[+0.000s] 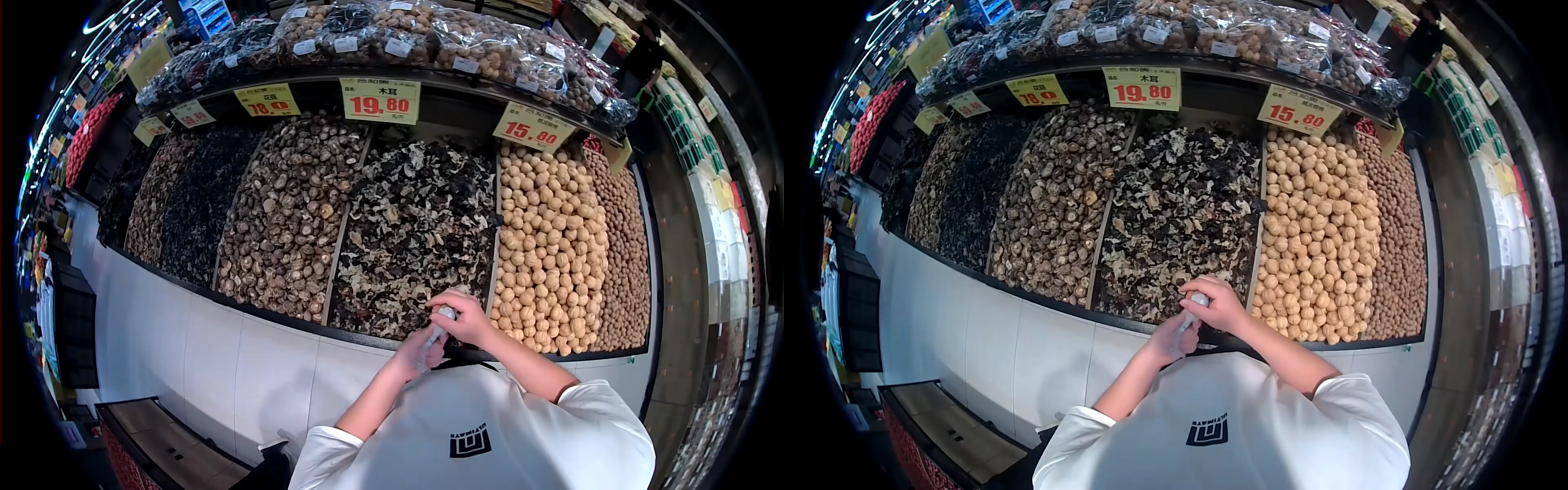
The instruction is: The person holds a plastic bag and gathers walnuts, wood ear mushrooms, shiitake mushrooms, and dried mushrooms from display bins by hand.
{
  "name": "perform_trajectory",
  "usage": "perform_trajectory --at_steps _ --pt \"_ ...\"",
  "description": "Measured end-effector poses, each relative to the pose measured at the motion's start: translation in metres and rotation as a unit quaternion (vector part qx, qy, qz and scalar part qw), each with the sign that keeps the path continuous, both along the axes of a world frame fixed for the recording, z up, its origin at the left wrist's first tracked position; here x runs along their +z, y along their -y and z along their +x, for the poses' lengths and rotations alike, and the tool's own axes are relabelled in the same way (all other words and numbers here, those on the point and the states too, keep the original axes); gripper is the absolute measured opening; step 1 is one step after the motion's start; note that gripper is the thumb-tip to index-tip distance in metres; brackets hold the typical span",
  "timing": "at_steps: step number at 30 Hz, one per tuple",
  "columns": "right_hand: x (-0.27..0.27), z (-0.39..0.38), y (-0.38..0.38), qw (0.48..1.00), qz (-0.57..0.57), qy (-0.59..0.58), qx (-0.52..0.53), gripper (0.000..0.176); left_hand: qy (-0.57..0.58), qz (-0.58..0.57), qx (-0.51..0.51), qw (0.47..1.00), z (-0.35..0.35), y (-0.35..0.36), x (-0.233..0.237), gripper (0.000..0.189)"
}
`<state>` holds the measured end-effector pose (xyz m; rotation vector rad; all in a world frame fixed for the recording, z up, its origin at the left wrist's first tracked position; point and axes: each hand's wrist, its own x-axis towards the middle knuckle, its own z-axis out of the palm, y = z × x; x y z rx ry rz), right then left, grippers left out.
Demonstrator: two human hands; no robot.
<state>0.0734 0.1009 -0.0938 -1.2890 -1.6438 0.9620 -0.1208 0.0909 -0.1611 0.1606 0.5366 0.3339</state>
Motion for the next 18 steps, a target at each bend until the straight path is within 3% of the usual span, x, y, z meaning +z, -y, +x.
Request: perform_trajectory --at_steps 1,3,6,7,8,9,10,11,13,15,17,18 --pt "-0.003 0.002 -0.005 1.0 0.016 0.023 0.007 0.018 0.09 -0.109 -0.011 0.99 0.004 -0.003 0.0 0.041" --pt "-0.001 0.004 -0.009 0.999 -0.015 0.045 0.007 0.023 0.073 -0.164 -0.003 0.984 0.011 -0.004 0.002 0.042" --pt "0.006 0.007 -0.004 0.992 -0.054 0.114 0.002 0.029 -0.038 0.088 -0.048 0.994 0.018 -0.006 0.007 0.037" --pt "0.004 0.01 0.002 0.992 -0.055 0.113 -0.002 0.029 -0.038 0.087 -0.052 0.994 0.021 -0.004 0.015 0.037" --pt "-0.001 0.014 0.008 0.992 -0.049 0.12 -0.007 0.029 -0.161 0.288 -0.09 0.94 0.025 0.001 0.024 0.035" --pt "-0.006 0.018 0.014 0.991 -0.04 0.126 -0.013 0.029 -0.275 0.474 -0.122 0.827 0.027 0.004 0.033 0.034" --pt "-0.013 0.021 0.022 0.99 -0.064 0.12 -0.027 0.029 -0.307 0.549 -0.116 0.769 0.029 0.008 0.03 0.032" --pt "-0.019 0.024 0.031 0.991 -0.058 0.118 -0.03 0.029 -0.308 0.555 -0.116 0.764 0.031 0.015 0.027 0.032" --pt "-0.026 0.032 0.046 0.979 -0.169 0.102 -0.056 0.031 -0.357 0.691 -0.085 0.622 0.039 0.034 0.025 0.033" --pt "-0.032 0.038 0.06 0.973 -0.197 0.112 -0.045 0.03 -0.394 0.671 -0.114 0.617 0.044 0.05 0.016 0.028" --pt "-0.034 0.039 0.076 0.981 -0.166 0.054 -0.081 0.03 -0.359 0.597 -0.101 0.71 0.047 0.063 0.028 0.029" --pt "-0.035 0.043 0.083 0.985 -0.16 0.038 -0.059 0.026 -0.297 0.568 -0.044 0.767 0.051 0.072 0.025 0.032"
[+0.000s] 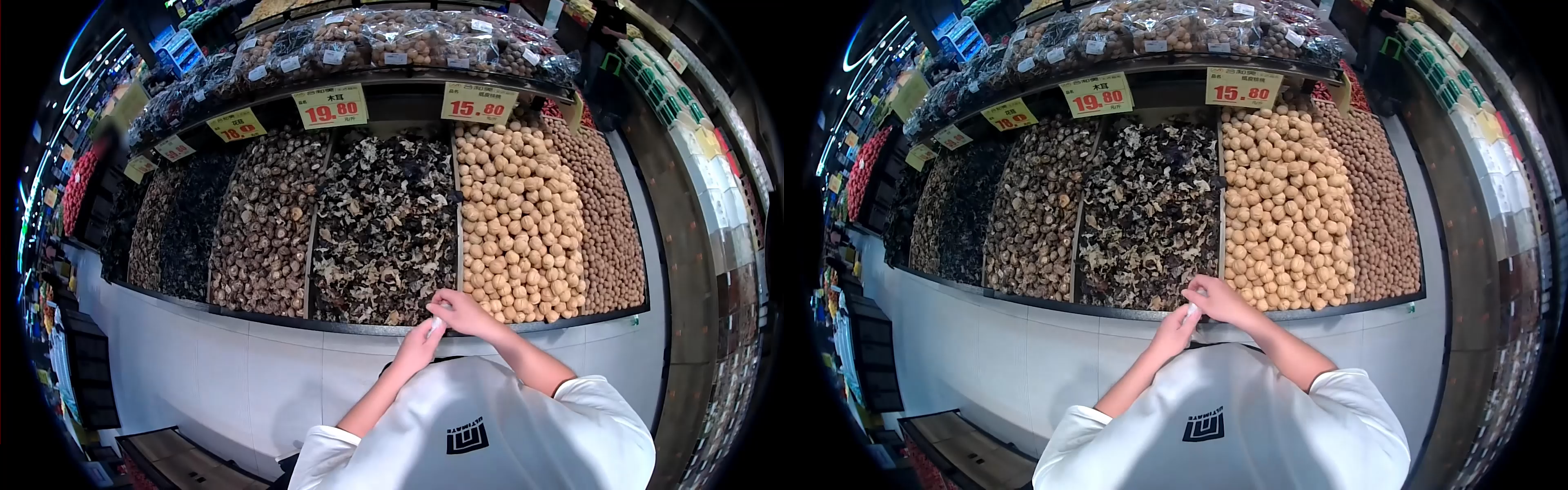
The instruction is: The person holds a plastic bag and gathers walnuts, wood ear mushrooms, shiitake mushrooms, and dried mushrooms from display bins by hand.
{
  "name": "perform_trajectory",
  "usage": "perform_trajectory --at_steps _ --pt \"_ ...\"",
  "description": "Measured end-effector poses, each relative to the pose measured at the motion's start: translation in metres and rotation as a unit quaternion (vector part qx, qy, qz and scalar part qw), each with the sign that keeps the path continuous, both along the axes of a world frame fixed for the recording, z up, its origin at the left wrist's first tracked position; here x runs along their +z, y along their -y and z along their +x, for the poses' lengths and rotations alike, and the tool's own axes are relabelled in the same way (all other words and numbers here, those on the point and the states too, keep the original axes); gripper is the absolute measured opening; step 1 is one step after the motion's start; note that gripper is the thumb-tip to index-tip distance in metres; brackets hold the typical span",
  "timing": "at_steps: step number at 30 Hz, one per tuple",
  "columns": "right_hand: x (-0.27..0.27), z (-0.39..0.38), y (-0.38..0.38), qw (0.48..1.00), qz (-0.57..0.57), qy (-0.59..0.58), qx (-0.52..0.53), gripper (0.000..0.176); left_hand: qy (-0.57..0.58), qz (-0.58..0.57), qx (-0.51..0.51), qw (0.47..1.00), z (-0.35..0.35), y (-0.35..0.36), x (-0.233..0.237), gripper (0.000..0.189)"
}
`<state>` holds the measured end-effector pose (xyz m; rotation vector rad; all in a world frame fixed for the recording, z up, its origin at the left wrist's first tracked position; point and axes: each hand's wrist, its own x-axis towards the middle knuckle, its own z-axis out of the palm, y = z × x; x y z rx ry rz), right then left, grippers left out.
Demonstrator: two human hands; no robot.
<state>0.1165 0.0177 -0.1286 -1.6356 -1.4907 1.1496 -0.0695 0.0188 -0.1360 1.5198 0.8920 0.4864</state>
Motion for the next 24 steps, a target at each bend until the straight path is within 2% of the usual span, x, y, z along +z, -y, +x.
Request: perform_trajectory --at_steps 1,3,4,5,6,7,8,9,11,12,13,15,16,17,18,19,21,24 --pt "0.008 0.002 0.009 1.0 0.004 -0.004 -0.002 0.026 -0.004 0.004 -0.002 1.0 0.001 0.007 -0.009 0.032" --pt "0.023 0.007 0.031 0.964 -0.06 -0.26 -0.008 0.027 0.092 -0.227 0.041 0.969 0.002 0.017 -0.013 0.033" --pt "0.025 0.015 0.042 0.959 -0.064 -0.275 0.02 0.034 0.106 -0.306 0.064 0.944 0.004 0.026 -0.004 0.032" --pt "0.023 0.021 0.054 0.958 -0.063 -0.28 0.017 0.034 0.101 -0.307 0.062 0.944 0.004 0.032 0.002 0.032" --pt "0.019 0.025 0.067 0.948 -0.043 -0.316 0.016 0.034 0.179 -0.427 0.029 0.886 0.003 0.038 0.006 0.032" --pt "0.016 0.029 0.08 0.935 -0.023 -0.352 0.016 0.035 0.254 -0.537 -0.001 0.805 0.004 0.046 0.007 0.033" --pt "0.011 0.035 0.093 0.931 -0.037 -0.364 0.006 0.034 0.25 -0.555 -0.006 0.793 0.009 0.057 0.008 0.033" --pt "0.006 0.036 0.106 0.926 -0.038 -0.374 -0.028 0.026 0.246 -0.559 -0.003 0.792 0.014 0.071 0.009 0.033" --pt "0.001 0.043 0.129 0.939 -0.066 -0.331 -0.07 0.014 0.173 -0.526 -0.01 0.833 0.028 0.095 0.011 0.029" --pt "0.004 0.045 0.14 0.938 -0.066 -0.333 -0.069 0.014 0.15 -0.486 -0.023 0.861 0.034 0.106 0.012 0.03" --pt "0.01 0.046 0.149 0.938 -0.086 -0.321 -0.102 0.013 0.147 -0.484 -0.022 0.862 0.04 0.115 0.014 0.03" --pt "0.006 0.051 0.166 0.935 -0.103 -0.31 -0.137 0.018 0.023 -0.324 -0.07 0.943 0.051 0.132 0.019 0.03" --pt "-0.004 0.054 0.173 0.969 -0.05 -0.207 -0.128 0.025 -0.03 -0.226 -0.107 0.968 0.054 0.139 0.014 0.035" --pt "-0.014 0.056 0.179 0.988 0.003 -0.101 -0.118 0.032 -0.033 -0.224 -0.11 0.968 0.055 0.148 0.009 0.035" --pt "-0.014 0.057 0.184 0.992 0.019 -0.032 -0.119 0.043 -0.078 -0.11 -0.101 0.986 0.057 0.154 0.016 0.036" --pt "-0.017 0.056 0.187 0.992 0.021 -0.033 -0.122 0.043 -0.12 0.007 -0.09 0.989 0.058 0.158 0.022 0.037" --pt "-0.023 0.053 0.19 0.991 0.049 0.095 -0.086 0.044 -0.141 0.0 -0.109 0.984 0.053 0.159 0.026 0.04" --pt "-0.016 0.038 0.192 0.983 0.025 0.141 -0.114 0.043 -0.167 0.032 -0.13 0.977 0.045 0.155 0.001 0.039"
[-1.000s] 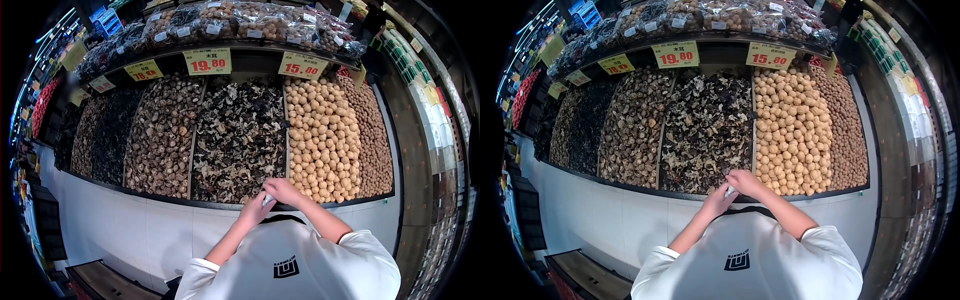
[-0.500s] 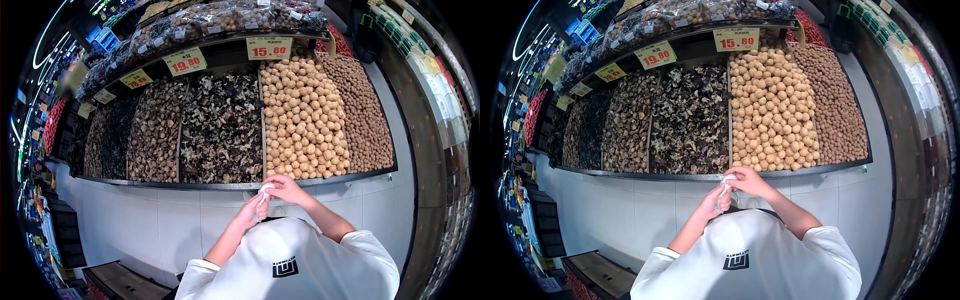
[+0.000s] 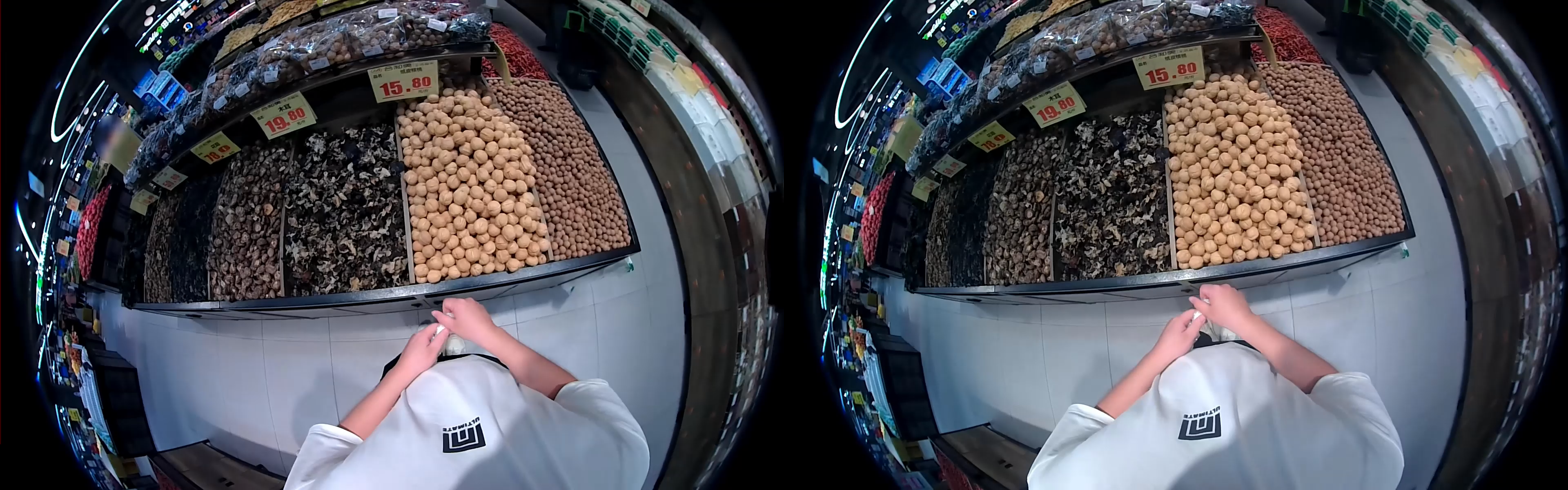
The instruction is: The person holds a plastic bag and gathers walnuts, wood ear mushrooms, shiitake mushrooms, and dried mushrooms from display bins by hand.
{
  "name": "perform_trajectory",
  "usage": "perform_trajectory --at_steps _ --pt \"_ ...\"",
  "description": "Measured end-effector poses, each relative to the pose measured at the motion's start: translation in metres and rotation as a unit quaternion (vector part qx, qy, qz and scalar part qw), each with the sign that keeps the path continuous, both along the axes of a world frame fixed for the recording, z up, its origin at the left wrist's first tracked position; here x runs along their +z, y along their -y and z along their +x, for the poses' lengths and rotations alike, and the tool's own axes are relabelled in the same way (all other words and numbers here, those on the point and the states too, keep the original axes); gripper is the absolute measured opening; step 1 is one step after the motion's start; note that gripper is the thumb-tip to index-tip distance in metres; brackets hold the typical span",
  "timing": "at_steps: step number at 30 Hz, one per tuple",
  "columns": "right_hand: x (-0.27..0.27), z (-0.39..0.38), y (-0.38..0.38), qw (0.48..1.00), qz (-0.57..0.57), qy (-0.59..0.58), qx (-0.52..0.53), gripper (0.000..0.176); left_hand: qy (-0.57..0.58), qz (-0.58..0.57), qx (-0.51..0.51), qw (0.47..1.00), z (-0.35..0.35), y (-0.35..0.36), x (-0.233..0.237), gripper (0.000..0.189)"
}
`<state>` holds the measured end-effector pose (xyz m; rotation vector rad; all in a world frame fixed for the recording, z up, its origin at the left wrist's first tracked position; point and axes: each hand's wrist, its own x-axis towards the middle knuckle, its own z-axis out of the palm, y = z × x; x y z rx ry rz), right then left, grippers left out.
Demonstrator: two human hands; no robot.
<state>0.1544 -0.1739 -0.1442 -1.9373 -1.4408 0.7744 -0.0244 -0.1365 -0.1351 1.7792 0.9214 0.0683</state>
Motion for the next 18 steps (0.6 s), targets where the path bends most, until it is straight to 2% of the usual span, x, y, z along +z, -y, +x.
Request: perform_trajectory --at_steps 1,2,3,4,5,6,7,8,11,12,14,15,17,18 --pt "0.004 0.001 -0.003 1.0 0.003 0.003 -0.007 0.043 0.047 -0.046 0.027 0.997 -0.003 -0.002 -0.008 0.039" --pt "0.008 0.0 -0.004 0.999 0.014 -0.046 0.003 0.041 0.092 -0.095 0.054 0.99 -0.006 -0.004 -0.018 0.039" --pt "0.01 0.001 -0.006 0.995 0.024 -0.094 0.013 0.04 0.093 -0.096 0.046 0.99 -0.006 -0.009 -0.016 0.039" --pt "0.01 0.004 -0.007 0.987 -0.009 -0.157 0.032 0.03 0.115 -0.194 0.075 0.971 -0.006 -0.013 -0.015 0.037" --pt "0.012 0.008 -0.007 0.988 -0.01 -0.154 0.026 0.03 0.134 -0.29 0.105 0.942 -0.007 -0.019 -0.013 0.036" --pt "0.013 0.011 -0.007 0.95 -0.041 -0.31 -0.011 0.027 0.136 -0.294 0.099 0.941 -0.007 -0.024 -0.006 0.036" --pt "0.016 0.013 -0.007 0.885 -0.069 -0.458 -0.048 0.024 0.158 -0.384 0.108 0.903 -0.006 -0.031 0.006 0.032" --pt "0.017 0.014 -0.009 0.895 -0.051 -0.442 -0.043 0.022 0.177 -0.471 0.116 0.856 -0.006 -0.037 0.012 0.029" --pt "0.016 0.013 -0.015 0.904 0.011 -0.424 -0.06 0.023 0.155 -0.505 0.079 0.845 -0.005 -0.054 0.008 0.03" --pt "0.02 0.014 -0.019 0.905 0.01 -0.42 -0.066 0.023 0.156 -0.51 0.073 0.843 -0.004 -0.059 0.005 0.03" --pt "0.026 0.013 -0.026 0.888 -0.049 -0.45 -0.08 0.02 0.164 -0.435 0.022 0.885 -0.004 -0.063 -0.005 0.029" --pt "0.023 0.012 -0.029 0.888 -0.052 -0.448 -0.088 0.02 0.163 -0.441 0.017 0.882 -0.003 -0.065 -0.008 0.029" --pt "0.011 0.014 -0.038 0.894 -0.081 -0.434 -0.082 0.016 0.113 -0.24 -0.057 0.963 0.004 -0.07 -0.011 0.032" --pt "0.009 0.015 -0.042 0.894 -0.081 -0.432 -0.086 0.016 0.114 -0.242 -0.061 0.962 0.007 -0.074 -0.009 0.032"
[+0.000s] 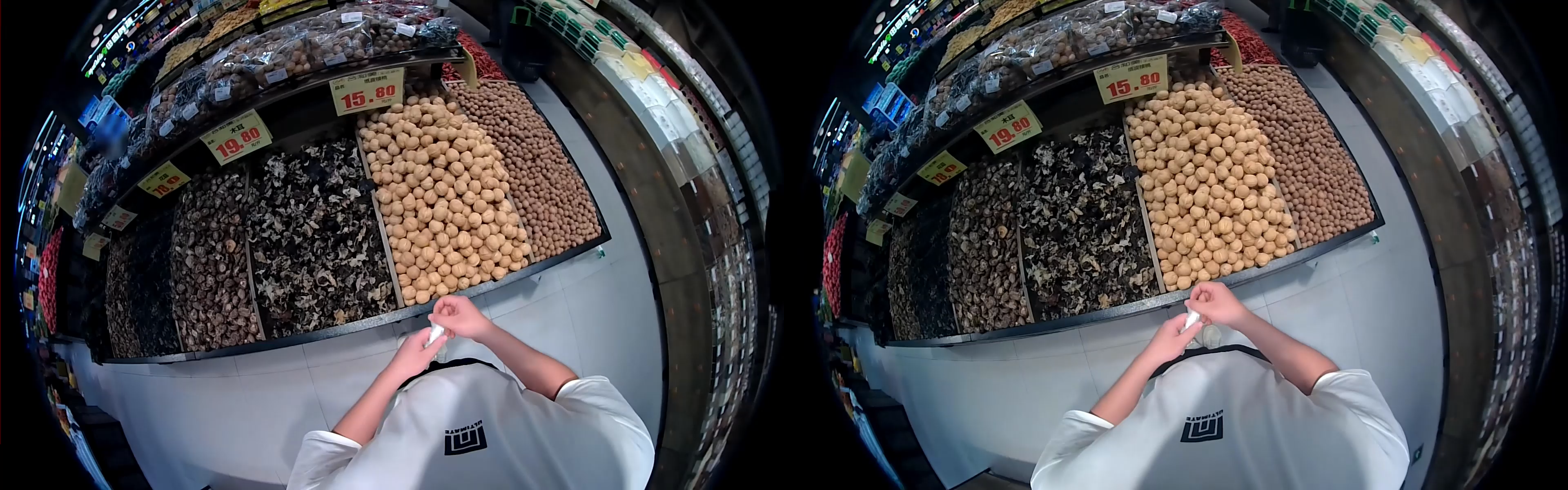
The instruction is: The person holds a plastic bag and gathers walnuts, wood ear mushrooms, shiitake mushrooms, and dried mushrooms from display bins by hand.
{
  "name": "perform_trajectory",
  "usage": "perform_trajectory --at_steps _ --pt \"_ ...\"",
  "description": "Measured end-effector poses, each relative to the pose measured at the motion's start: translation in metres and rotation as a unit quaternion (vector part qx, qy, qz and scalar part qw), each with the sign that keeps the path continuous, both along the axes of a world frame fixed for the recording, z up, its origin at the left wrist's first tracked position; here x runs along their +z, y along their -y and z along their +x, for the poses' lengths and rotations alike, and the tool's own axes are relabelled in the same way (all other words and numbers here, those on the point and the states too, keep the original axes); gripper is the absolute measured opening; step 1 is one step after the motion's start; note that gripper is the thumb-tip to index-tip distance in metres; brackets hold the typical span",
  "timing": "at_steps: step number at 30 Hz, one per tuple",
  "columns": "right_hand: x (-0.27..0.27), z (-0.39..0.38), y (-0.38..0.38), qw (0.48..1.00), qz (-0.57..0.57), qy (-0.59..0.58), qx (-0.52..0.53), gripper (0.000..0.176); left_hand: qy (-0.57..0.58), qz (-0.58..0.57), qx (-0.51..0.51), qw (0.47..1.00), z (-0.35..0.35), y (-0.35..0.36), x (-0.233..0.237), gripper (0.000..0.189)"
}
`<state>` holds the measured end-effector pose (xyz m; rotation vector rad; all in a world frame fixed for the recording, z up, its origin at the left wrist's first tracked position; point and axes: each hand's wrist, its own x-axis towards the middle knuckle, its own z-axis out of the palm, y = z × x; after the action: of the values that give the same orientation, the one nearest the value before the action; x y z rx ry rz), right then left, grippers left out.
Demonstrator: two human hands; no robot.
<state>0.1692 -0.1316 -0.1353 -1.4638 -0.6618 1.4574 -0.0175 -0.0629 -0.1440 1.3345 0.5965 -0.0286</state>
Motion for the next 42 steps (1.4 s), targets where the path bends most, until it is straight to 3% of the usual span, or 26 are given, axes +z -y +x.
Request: perform_trajectory --at_steps 2,6,8,9,11,13,15,21,25,28,35,38,41,42 --pt "-0.006 0.0 -0.004 0.999 -0.009 0.043 -0.025 0.018 0.026 0.193 0.016 0.981 0.004 -0.002 0.006 0.031" --pt "-0.002 0.008 -0.007 0.993 -0.003 0.106 -0.055 0.019 0.013 0.194 0.02 0.981 0.021 -0.006 0.012 0.029" --pt "0.001 0.016 -0.001 0.985 0.014 0.164 -0.05 0.018 0.021 0.088 0.02 0.996 0.03 -0.004 0.008 0.027" --pt "0.006 0.021 0.003 0.984 0.014 0.168 -0.058 0.018 0.025 0.088 0.013 0.996 0.036 -0.003 0.01 0.027" --pt "0.016 0.025 0.006 0.991 0.019 0.051 -0.119 0.017 0.005 0.042 -0.001 0.999 0.045 -0.008 0.016 0.028" --pt "0.013 0.04 0.013 0.986 0.037 0.052 -0.152 0.017 0.006 0.039 -0.004 0.999 0.061 -0.012 0.022 0.026" --pt "0.007 0.063 0.026 0.966 0.051 0.012 -0.255 0.017 0.022 0.034 0.01 0.999 0.076 -0.01 0.022 0.025" --pt "-0.033 0.204 0.049 0.871 0.148 0.162 -0.439 0.017 0.008 0.06 0.042 0.997 0.139 0.0 0.021 0.026" --pt "-0.058 0.305 0.05 0.849 0.158 0.234 -0.447 0.031 -0.014 0.024 0.104 0.994 0.19 0.028 0.028 0.024" --pt "-0.071 0.351 0.051 0.878 0.154 0.185 -0.415 0.031 -0.017 0.026 0.111 0.993 0.23 0.046 0.028 0.023" --pt "-0.071 0.394 0.063 0.883 0.133 0.199 -0.404 0.029 -0.057 0.049 0.114 0.991 0.298 0.068 0.048 0.023" --pt "-0.071 0.411 0.068 0.85 0.132 0.289 -0.42 0.027 -0.058 0.055 0.112 0.99 0.312 0.076 0.043 0.023" --pt "-0.071 0.426 0.066 0.845 0.166 0.292 -0.415 0.028 -0.052 0.062 0.118 0.99 0.323 0.084 0.04 0.023" --pt "-0.065 0.43 0.065 0.868 0.156 0.251 -0.4 0.028 -0.056 0.064 0.125 0.989 0.326 0.086 0.04 0.023"
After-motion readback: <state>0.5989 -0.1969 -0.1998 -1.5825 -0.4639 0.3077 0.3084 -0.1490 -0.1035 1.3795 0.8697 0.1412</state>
